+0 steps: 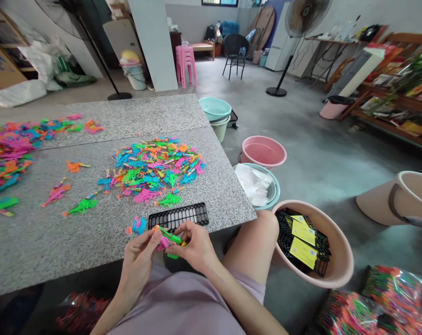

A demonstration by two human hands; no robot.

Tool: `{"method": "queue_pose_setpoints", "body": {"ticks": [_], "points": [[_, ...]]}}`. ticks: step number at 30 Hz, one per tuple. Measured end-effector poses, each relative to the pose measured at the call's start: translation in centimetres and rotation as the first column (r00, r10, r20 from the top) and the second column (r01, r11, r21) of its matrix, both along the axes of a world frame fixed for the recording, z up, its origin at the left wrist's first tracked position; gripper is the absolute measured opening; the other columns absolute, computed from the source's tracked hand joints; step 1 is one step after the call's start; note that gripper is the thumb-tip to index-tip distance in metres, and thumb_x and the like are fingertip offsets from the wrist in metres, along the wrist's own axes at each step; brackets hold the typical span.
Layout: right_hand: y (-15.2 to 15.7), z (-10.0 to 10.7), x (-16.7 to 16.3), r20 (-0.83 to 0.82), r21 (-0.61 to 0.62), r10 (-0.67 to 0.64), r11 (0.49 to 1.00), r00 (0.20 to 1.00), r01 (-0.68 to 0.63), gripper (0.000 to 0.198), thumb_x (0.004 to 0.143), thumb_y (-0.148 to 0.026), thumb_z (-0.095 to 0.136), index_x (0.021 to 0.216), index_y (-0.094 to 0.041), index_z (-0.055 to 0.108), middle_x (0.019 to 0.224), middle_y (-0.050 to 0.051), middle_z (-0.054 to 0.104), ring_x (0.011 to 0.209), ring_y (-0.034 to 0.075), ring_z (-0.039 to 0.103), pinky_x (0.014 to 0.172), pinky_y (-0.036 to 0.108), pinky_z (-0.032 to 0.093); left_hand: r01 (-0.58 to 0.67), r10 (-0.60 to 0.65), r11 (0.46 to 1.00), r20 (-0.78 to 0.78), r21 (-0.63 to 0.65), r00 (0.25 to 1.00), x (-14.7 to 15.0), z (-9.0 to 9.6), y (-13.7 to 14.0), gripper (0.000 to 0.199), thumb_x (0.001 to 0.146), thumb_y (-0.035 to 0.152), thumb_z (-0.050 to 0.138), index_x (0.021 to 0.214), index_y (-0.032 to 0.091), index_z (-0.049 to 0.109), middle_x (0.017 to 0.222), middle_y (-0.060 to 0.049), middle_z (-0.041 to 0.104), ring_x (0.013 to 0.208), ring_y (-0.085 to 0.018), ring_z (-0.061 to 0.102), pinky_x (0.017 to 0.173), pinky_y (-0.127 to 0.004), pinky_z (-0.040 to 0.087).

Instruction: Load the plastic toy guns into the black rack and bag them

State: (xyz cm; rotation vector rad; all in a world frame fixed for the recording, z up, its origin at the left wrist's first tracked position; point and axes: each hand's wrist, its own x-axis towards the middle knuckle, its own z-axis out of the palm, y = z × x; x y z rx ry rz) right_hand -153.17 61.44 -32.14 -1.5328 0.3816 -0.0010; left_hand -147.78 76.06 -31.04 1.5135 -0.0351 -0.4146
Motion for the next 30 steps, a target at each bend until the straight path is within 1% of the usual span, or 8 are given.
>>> {"method": "queue_pose_setpoints", "body": {"ticks": [5, 9, 11, 13, 19, 24, 27, 30], "points": [[0.5, 0.6, -0.1, 0.060, -0.098, -0.009, 0.995, 0.998, 0.015, 0.030, 0.071, -0.039, 0.081, 0.083, -0.020, 0.061, 0.065, -0.004, 0.062, 0.058, 0.011, 0.050, 0.055, 0.023, 0.035, -0.101, 0.098, 0.994, 0.091, 0.038, 0.991, 0.3, -0.3, -0.3, 0.040, 0.076, 0.052, 0.080, 0.063, 0.017, 0.067, 0.060, 0.001, 0.055, 0.060, -0.012, 0.045, 0.054, -0.022, 0.038], [0.2, 0.6, -0.3, 0.099, -0.072, -0.054, 0.996, 0.994, 0.061, 0.023, 0.082, -0.039, 0.072, 0.090, -0.020, 0.062, 0.075, 0.000, 0.069, 0.066, 0.014, 0.060, 0.060, 0.025, 0.043, -0.024, 0.024, 0.999, -0.024, -0.027, 0.999, 1.2, -0.7, -0.8, 0.046, 0.070, 0.060, 0.082, 0.075, 0.016, 0.070, 0.064, 0.001, 0.060, 0.060, -0.012, 0.051, 0.056, -0.021, 0.044], [-0.2, 1.0, -0.5, 0.098, -0.035, -0.065, 0.997, 0.993, 0.069, 0.026, 0.080, -0.040, 0.074, 0.091, -0.021, 0.060, 0.072, -0.001, 0.068, 0.064, 0.014, 0.062, 0.059, 0.025, 0.044, 0.047, -0.053, 0.996, -0.093, -0.075, 0.994, 1.3, -0.5, -0.9, 0.052, 0.065, 0.061, 0.085, 0.086, 0.015, 0.072, 0.070, -0.001, 0.064, 0.062, -0.013, 0.056, 0.057, -0.022, 0.048], [-0.5, 1.7, -0.7, 0.105, -0.034, -0.057, 0.998, 0.993, 0.060, 0.028, 0.078, -0.040, 0.076, 0.090, -0.022, 0.059, 0.072, -0.002, 0.070, 0.064, 0.014, 0.064, 0.060, 0.025, 0.046, 0.095, -0.114, 0.988, -0.156, -0.125, 0.981, 1.0, -0.2, -0.9, 0.053, 0.061, 0.058, 0.089, 0.087, 0.015, 0.073, 0.075, -0.003, 0.068, 0.065, -0.014, 0.059, 0.060, -0.023, 0.051], [-0.8, 3.6, -1.2, 0.141, -0.132, 0.026, 0.991, 0.990, -0.008, 0.020, 0.078, -0.024, 0.070, 0.098, -0.021, 0.067, 0.085, 0.001, 0.076, 0.077, 0.017, 0.071, 0.070, 0.027, 0.053, 0.068, -0.147, 0.969, -0.335, -0.238, 0.930, 0.4, 0.3, -0.6, 0.048, 0.056, 0.053, 0.093, 0.076, 0.015, 0.073, 0.076, -0.003, 0.069, 0.067, -0.013, 0.061, 0.066, -0.024, 0.053], [-0.4, 2.7, -1.1, 0.133, -0.250, -0.006, 0.967, 0.991, 0.039, 0.016, 0.078, -0.019, 0.064, 0.091, -0.021, 0.072, 0.078, 0.000, 0.074, 0.069, 0.015, 0.067, 0.064, 0.025, 0.050, 0.001, -0.118, 0.969, -0.455, -0.249, 0.883, 0.8, -0.5, -0.7, 0.046, 0.049, 0.045, 0.098, 0.074, 0.015, 0.074, 0.076, -0.002, 0.071, 0.069, -0.012, 0.063, 0.068, -0.022, 0.050], [-0.3, 2.2, -1.1, 0.098, -0.342, -0.034, 0.938, 0.995, 0.065, 0.018, 0.076, -0.016, 0.065, 0.091, -0.021, 0.073, 0.075, 0.000, 0.074, 0.065, 0.015, 0.065, 0.063, 0.025, 0.047, -0.025, -0.097, 0.973, -0.498, -0.232, 0.862, 1.0, -1.1, -0.7, 0.048, 0.045, 0.043, 0.100, 0.076, 0.016, 0.075, 0.074, 0.000, 0.071, 0.063, -0.009, 0.060, 0.061, -0.019, 0.046], [-0.2, 2.0, -1.1, 0.099, -0.366, -0.033, 0.928, 0.995, 0.067, 0.017, 0.076, -0.015, 0.065, 0.089, -0.021, 0.073, 0.074, 0.000, 0.073, 0.064, 0.015, 0.064, 0.062, 0.024, 0.046, -0.023, -0.098, 0.974, -0.517, -0.224, 0.850, 1.0, -1.5, -0.7, 0.049, 0.045, 0.042, 0.100, 0.077, 0.015, 0.075, 0.070, 0.001, 0.070, 0.058, -0.008, 0.057, 0.056, -0.018, 0.042]]}}
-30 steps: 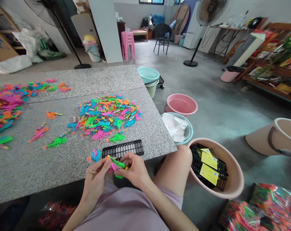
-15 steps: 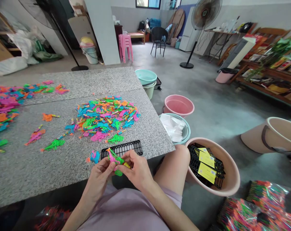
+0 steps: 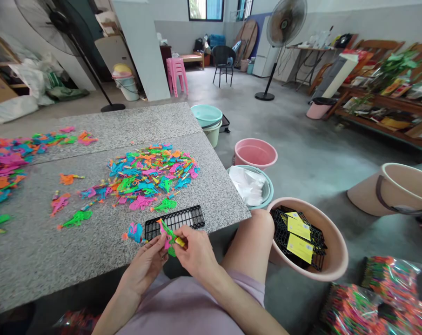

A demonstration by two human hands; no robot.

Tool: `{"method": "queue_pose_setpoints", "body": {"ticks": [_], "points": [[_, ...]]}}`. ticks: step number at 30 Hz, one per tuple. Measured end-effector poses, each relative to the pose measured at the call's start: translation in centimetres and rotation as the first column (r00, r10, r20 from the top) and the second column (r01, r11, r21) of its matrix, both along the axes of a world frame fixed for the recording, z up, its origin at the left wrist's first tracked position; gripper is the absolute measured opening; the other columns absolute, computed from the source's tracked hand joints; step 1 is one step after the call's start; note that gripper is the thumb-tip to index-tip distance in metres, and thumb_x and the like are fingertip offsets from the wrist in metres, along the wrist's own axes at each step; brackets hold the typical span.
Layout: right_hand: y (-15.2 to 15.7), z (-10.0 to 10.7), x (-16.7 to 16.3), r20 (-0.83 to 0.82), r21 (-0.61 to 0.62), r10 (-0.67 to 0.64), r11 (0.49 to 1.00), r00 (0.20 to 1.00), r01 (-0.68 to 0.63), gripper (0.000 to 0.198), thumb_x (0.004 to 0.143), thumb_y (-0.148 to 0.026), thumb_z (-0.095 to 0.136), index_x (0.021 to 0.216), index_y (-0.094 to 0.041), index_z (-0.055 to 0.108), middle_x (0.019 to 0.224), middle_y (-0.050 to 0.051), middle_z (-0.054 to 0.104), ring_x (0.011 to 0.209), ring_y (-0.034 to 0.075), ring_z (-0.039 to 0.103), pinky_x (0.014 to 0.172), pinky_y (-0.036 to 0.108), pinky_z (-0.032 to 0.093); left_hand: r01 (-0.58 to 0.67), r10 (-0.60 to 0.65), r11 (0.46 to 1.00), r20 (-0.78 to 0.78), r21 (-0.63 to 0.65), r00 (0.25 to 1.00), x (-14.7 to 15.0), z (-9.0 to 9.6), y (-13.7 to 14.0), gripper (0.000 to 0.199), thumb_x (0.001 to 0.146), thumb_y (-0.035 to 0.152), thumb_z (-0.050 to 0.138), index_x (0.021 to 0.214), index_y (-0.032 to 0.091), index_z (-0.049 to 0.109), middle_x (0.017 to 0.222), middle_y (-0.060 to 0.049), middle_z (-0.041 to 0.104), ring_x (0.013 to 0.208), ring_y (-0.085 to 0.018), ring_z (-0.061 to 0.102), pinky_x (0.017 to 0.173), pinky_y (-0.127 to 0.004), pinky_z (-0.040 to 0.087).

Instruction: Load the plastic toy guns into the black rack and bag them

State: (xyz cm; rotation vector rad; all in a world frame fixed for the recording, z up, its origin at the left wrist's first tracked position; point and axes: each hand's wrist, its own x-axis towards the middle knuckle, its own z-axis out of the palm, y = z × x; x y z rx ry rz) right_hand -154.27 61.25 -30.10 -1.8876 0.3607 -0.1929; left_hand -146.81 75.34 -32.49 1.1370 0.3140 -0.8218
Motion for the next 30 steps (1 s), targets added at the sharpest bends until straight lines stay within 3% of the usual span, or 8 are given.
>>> {"method": "queue_pose_setpoints", "body": {"ticks": [9, 16, 20, 23, 30], "points": [[0.2, -0.3, -0.1, 0.014, -0.057, 0.011, 0.998, 1.000, -0.010, 0.018, 0.077, -0.013, 0.063, 0.090, -0.021, 0.071, 0.078, 0.002, 0.076, 0.066, 0.017, 0.067, 0.063, 0.025, 0.046, 0.053, -0.053, 0.996, 0.011, -0.074, 0.999, -0.8, -0.4, -0.8, 0.049, 0.052, 0.045, 0.098, 0.085, 0.017, 0.075, 0.082, -0.002, 0.074, 0.070, -0.012, 0.064, 0.068, -0.023, 0.048], [0.5, 0.3, -0.4, 0.043, -0.193, 0.034, 0.981, 0.999, -0.025, 0.019, 0.076, -0.010, 0.063, 0.090, -0.020, 0.071, 0.070, 0.001, 0.070, 0.059, 0.014, 0.058, 0.059, 0.024, 0.039, 0.122, -0.138, 0.980, -0.097, -0.155, 0.986, -0.8, -1.2, -0.4, 0.052, 0.053, 0.053, 0.096, 0.086, 0.020, 0.073, 0.089, -0.002, 0.074, 0.085, -0.017, 0.067, 0.082, -0.029, 0.052], [0.8, 0.5, -0.5, 0.076, -0.267, 0.067, 0.963, 0.995, -0.044, 0.019, 0.080, -0.009, 0.059, 0.091, -0.020, 0.069, 0.076, 0.002, 0.071, 0.065, 0.015, 0.060, 0.061, 0.024, 0.039, 0.138, -0.167, 0.973, -0.152, -0.184, 0.974, -0.9, -1.3, -0.3, 0.056, 0.054, 0.058, 0.094, 0.089, 0.019, 0.074, 0.090, -0.004, 0.074, 0.093, -0.022, 0.067, 0.086, -0.034, 0.052], [1.1, 0.4, -0.6, 0.078, -0.313, 0.091, 0.948, 0.993, -0.062, 0.019, 0.080, -0.008, 0.057, 0.091, -0.020, 0.069, 0.081, 0.005, 0.072, 0.071, 0.017, 0.063, 0.064, 0.025, 0.041, 0.127, -0.159, 0.971, -0.155, -0.200, 0.975, -0.9, -1.1, -0.3, 0.051, 0.053, 0.052, 0.096, 0.087, 0.020, 0.075, 0.089, -0.002, 0.074, 0.089, -0.019, 0.066, 0.085, -0.032, 0.052], [1.0, 0.5, -0.5, 0.040, -0.186, 0.040, 0.982, 0.998, -0.032, 0.019, 0.076, -0.009, 0.062, 0.090, -0.020, 0.071, 0.071, 0.001, 0.070, 0.060, 0.013, 0.059, 0.059, 0.023, 0.041, 0.086, -0.113, 0.972, -0.114, -0.219, 0.987, -0.7, -0.9, 0.1, 0.041, 0.055, 0.043, 0.098, 0.078, 0.018, 0.073, 0.081, 0.000, 0.072, 0.076, -0.013, 0.063, 0.076, -0.025, 0.050]]}}
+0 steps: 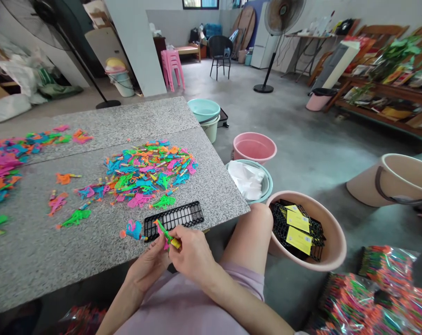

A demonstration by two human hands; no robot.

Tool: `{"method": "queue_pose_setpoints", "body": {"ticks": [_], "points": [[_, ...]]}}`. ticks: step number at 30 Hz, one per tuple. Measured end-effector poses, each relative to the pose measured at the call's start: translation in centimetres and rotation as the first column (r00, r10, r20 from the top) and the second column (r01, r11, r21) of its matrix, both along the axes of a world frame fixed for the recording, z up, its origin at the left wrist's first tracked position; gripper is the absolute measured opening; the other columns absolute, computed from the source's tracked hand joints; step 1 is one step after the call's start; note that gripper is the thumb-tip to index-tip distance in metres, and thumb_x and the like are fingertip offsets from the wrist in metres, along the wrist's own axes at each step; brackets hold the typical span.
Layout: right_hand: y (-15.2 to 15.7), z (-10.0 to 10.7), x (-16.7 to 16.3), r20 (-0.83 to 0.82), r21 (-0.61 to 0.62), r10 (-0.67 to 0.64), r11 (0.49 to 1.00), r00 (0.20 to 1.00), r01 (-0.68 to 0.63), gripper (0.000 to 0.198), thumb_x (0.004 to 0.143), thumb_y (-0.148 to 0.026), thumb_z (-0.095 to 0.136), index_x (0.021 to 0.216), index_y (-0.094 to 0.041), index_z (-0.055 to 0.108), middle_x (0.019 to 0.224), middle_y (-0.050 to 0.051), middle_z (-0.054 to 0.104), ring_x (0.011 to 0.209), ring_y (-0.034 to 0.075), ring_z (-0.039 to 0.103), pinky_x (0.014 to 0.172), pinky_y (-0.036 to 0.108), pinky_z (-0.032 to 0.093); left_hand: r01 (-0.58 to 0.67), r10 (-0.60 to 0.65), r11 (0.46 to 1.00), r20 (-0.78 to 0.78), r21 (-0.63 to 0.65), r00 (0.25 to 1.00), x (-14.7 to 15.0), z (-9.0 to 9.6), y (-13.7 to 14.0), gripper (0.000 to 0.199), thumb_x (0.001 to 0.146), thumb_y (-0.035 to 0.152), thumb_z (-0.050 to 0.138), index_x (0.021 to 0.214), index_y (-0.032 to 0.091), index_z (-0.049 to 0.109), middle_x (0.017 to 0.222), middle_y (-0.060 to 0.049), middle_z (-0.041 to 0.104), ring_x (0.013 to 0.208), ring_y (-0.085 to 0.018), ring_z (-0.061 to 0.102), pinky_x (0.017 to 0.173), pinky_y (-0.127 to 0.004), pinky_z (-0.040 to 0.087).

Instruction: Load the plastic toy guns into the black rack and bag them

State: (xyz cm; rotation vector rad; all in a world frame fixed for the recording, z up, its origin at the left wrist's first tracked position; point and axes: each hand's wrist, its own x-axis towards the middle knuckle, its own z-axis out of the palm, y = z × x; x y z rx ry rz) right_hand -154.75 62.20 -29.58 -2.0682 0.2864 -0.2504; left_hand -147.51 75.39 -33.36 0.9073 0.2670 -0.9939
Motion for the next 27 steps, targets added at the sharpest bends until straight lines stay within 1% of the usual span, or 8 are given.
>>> {"method": "queue_pose_setpoints", "body": {"ticks": [3, 8, 11, 14, 18, 22, 25, 27], "points": [[-0.1, 0.1, 0.1, -0.025, 0.019, -0.001, 1.000, 1.000, 0.001, 0.020, 0.077, -0.010, 0.064, 0.093, -0.019, 0.072, 0.073, 0.001, 0.071, 0.061, 0.013, 0.060, 0.061, 0.022, 0.041, -0.004, 0.004, 1.000, 0.005, 0.006, 1.000, 0.0, -0.2, 0.1, 0.042, 0.056, 0.043, 0.097, 0.080, 0.019, 0.073, 0.082, 0.000, 0.072, 0.076, -0.013, 0.063, 0.076, -0.026, 0.050], [-0.1, 0.1, 0.2, -0.041, -0.026, 0.009, 1.000, 0.999, -0.010, 0.020, 0.078, -0.011, 0.064, 0.095, -0.017, 0.072, 0.074, 0.002, 0.072, 0.062, 0.013, 0.059, 0.060, 0.022, 0.040, -0.033, 0.031, 0.998, 0.040, 0.051, 0.999, 0.0, -0.4, 0.1, 0.044, 0.055, 0.043, 0.097, 0.083, 0.018, 0.074, 0.083, -0.001, 0.072, 0.077, -0.014, 0.063, 0.075, -0.026, 0.049], [-0.1, 0.0, 0.3, -0.037, -0.051, 0.010, 0.999, 0.999, -0.012, 0.018, 0.078, -0.011, 0.064, 0.093, -0.017, 0.072, 0.076, 0.003, 0.073, 0.064, 0.014, 0.061, 0.061, 0.022, 0.041, -0.079, 0.070, 0.993, 0.097, 0.091, 0.993, -0.2, -0.3, -0.3, 0.048, 0.053, 0.044, 0.098, 0.085, 0.018, 0.074, 0.087, -0.002, 0.072, 0.080, -0.014, 0.064, 0.080, -0.027, 0.050], [0.2, -0.4, 0.5, -0.050, -0.055, -0.003, 0.998, 0.999, 0.000, 0.014, 0.079, -0.013, 0.063, 0.090, -0.018, 0.070, 0.075, 0.002, 0.072, 0.063, 0.014, 0.062, 0.061, 0.022, 0.040, -0.155, 0.129, 0.981, 0.199, 0.118, 0.971, -0.7, -0.1, -0.9, 0.053, 0.053, 0.049, 0.096, 0.090, 0.018, 0.074, 0.090, -0.003, 0.072, 0.087, -0.017, 0.064, 0.082, -0.027, 0.050], [0.9, -1.5, 0.8, -0.058, -0.040, -0.038, 0.999, 0.998, 0.035, 0.012, 0.080, -0.015, 0.063, 0.089, -0.018, 0.070, 0.073, 0.003, 0.072, 0.062, 0.014, 0.062, 0.060, 0.022, 0.041, -0.262, 0.195, 0.952, 0.350, 0.155, 0.916, -1.7, 0.0, -1.4, 0.053, 0.059, 0.057, 0.091, 0.085, 0.015, 0.071, 0.082, -0.001, 0.069, 0.079, -0.016, 0.062, 0.078, -0.027, 0.049], [1.8, -2.4, 0.9, -0.020, -0.031, -0.039, 0.999, 0.999, 0.038, 0.014, 0.080, -0.014, 0.060, 0.090, -0.017, 0.070, 0.077, 0.005, 0.074, 0.065, 0.015, 0.065, 0.063, 0.023, 0.044, -0.333, 0.216, 0.921, 0.445, 0.204, 0.869, -2.6, -0.3, -1.1, 0.052, 0.066, 0.059, 0.086, 0.085, 0.015, 0.067, 0.076, 0.001, 0.065, 0.073, -0.014, 0.059, 0.071, -0.025, 0.048], [2.2, -2.8, 0.9, 0.016, -0.026, -0.041, 0.999, 0.999, 0.041, 0.016, 0.082, -0.014, 0.057, 0.090, -0.017, 0.070, 0.078, 0.005, 0.074, 0.067, 0.016, 0.065, 0.064, 0.025, 0.045, -0.353, 0.211, 0.908, 0.482, 0.225, 0.850, -2.6, -0.5, -1.0, 0.051, 0.069, 0.060, 0.083, 0.084, 0.015, 0.064, 0.076, 0.002, 0.063, 0.070, -0.012, 0.057, 0.069, -0.024, 0.048], [2.1, -2.8, 0.8, 0.036, 0.003, -0.049, 0.999, 0.998, 0.048, 0.015, 0.082, -0.015, 0.057, 0.090, -0.018, 0.069, 0.077, 0.005, 0.073, 0.067, 0.016, 0.065, 0.064, 0.025, 0.046, -0.333, 0.186, 0.915, 0.494, 0.228, 0.849, -2.4, -0.5, -1.0, 0.053, 0.069, 0.063, 0.082, 0.082, 0.015, 0.063, 0.074, 0.001, 0.062, 0.069, -0.013, 0.057, 0.067, -0.024, 0.048]]}}
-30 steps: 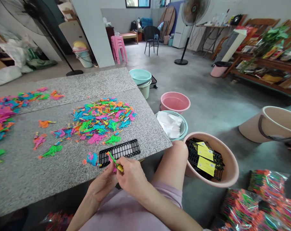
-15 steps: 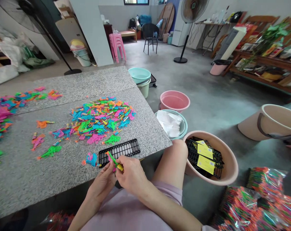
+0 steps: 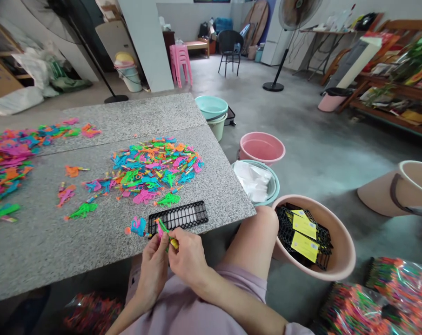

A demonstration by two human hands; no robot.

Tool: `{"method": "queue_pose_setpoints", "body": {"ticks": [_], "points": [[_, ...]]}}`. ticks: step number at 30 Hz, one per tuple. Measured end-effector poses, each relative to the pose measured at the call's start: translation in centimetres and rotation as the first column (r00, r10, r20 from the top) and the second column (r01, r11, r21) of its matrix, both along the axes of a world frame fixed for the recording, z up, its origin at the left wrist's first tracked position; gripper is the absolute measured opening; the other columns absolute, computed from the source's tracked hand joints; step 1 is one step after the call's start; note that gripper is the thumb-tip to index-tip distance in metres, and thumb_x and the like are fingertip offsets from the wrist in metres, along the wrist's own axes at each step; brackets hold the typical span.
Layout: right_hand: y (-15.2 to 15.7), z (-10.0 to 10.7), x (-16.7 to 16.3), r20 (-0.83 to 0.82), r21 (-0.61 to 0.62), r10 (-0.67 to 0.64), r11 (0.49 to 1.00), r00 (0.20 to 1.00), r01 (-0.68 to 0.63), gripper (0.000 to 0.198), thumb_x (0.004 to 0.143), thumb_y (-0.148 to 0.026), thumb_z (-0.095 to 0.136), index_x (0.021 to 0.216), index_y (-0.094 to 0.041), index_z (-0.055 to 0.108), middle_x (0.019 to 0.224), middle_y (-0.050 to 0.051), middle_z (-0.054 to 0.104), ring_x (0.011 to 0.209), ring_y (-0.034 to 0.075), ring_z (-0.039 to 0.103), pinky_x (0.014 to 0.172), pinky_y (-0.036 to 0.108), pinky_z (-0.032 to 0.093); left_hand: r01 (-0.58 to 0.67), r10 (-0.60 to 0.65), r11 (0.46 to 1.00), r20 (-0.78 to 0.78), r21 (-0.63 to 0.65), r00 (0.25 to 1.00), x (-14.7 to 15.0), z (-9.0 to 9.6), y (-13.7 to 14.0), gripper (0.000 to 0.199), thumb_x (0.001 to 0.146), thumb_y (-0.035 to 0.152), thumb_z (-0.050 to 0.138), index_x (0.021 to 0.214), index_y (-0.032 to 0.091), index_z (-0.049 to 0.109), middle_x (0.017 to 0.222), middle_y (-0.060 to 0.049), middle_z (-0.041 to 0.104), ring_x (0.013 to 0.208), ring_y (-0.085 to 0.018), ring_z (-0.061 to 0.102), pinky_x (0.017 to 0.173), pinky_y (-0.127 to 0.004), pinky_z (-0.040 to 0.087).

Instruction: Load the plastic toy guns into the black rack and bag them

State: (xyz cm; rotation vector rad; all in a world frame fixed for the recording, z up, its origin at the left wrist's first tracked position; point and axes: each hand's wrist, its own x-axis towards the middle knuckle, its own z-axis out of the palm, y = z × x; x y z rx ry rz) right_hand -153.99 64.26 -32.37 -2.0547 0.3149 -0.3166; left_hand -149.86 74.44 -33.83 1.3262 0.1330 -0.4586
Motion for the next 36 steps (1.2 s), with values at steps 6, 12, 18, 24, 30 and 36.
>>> {"method": "queue_pose_setpoints", "body": {"ticks": [6, 12, 18, 24, 30, 36], "points": [[-2.4, 0.4, -0.2, -0.067, 0.266, 0.100, 0.961, 0.993, -0.079, 0.025, 0.079, -0.018, 0.068, 0.104, -0.020, 0.065, 0.087, 0.002, 0.074, 0.073, 0.016, 0.067, 0.068, 0.025, 0.052, 0.060, -0.065, 0.996, 0.078, 0.067, 0.995, 0.9, 0.2, -0.4, 0.044, 0.074, 0.056, 0.080, 0.082, 0.015, 0.066, 0.076, -0.002, 0.066, 0.070, -0.014, 0.060, 0.069, -0.025, 0.050], [-5.3, -0.6, -0.1, -0.171, -0.058, 0.183, 0.979, 0.968, -0.195, 0.007, 0.076, -0.013, 0.073, 0.075, -0.020, 0.073, 0.080, 0.003, 0.066, 0.072, 0.016, 0.060, 0.068, 0.028, 0.048, 0.102, -0.127, 0.985, 0.180, 0.139, 0.976, 0.0, 0.2, 2.7, 0.045, 0.067, 0.046, 0.085, 0.098, 0.017, 0.069, 0.098, -0.007, 0.073, 0.090, -0.021, 0.069, 0.084, -0.032, 0.056], [-4.5, -1.8, 4.0, 0.010, 0.136, 0.187, 0.973, 0.982, -0.187, 0.005, 0.079, -0.023, 0.068, 0.080, -0.020, 0.072, 0.073, 0.001, 0.064, 0.063, 0.014, 0.058, 0.059, 0.026, 0.046, -0.154, -0.193, 0.811, 0.507, 0.565, 0.840, 2.5, -3.0, 9.6, 0.039, 0.078, 0.050, 0.073, 0.099, 0.018, 0.065, 0.091, -0.009, 0.073, 0.084, -0.025, 0.072, 0.081, -0.041, 0.060], [0.1, -3.2, 12.2, -0.014, 0.148, 0.204, 0.969, 0.979, -0.200, 0.014, 0.073, -0.011, 0.065, 0.085, -0.019, 0.065, 0.078, 0.000, 0.071, 0.072, 0.016, 0.067, 0.070, 0.026, 0.052, -0.225, -0.258, 0.802, 0.662, 0.553, 0.703, 6.1, -6.6, 7.6, 0.038, 0.076, 0.047, 0.073, 0.102, 0.020, 0.066, 0.094, -0.007, 0.074, 0.090, -0.026, 0.071, 0.085, -0.041, 0.057], [-0.1, -4.3, 14.0, -0.100, -0.063, 0.226, 0.970, 0.969, -0.233, 0.016, 0.076, -0.009, 0.066, 0.090, -0.018, 0.067, 0.080, 0.001, 0.072, 0.076, 0.017, 0.068, 0.074, 0.027, 0.051, -0.266, -0.348, 0.789, 0.759, 0.554, 0.550, 5.6, -8.2, 7.1, 0.025, 0.094, 0.043, 0.056, 0.089, 0.021, 0.068, 0.085, -0.007, 0.072, 0.083, -0.024, 0.068, 0.078, -0.038, 0.056], [-0.8, -5.3, 13.3, -0.038, -0.013, 0.297, 0.955, 0.954, -0.298, 0.020, 0.078, -0.007, 0.065, 0.095, -0.018, 0.067, 0.091, 0.004, 0.075, 0.088, 0.018, 0.070, 0.084, 0.028, 0.052, -0.329, -0.400, 0.755, 0.796, 0.567, 0.454, 5.6, -9.0, 7.4, 0.022, 0.097, 0.039, 0.054, 0.097, 0.022, 0.069, 0.088, -0.007, 0.070, 0.086, -0.024, 0.066, 0.082, -0.039, 0.054]]}}
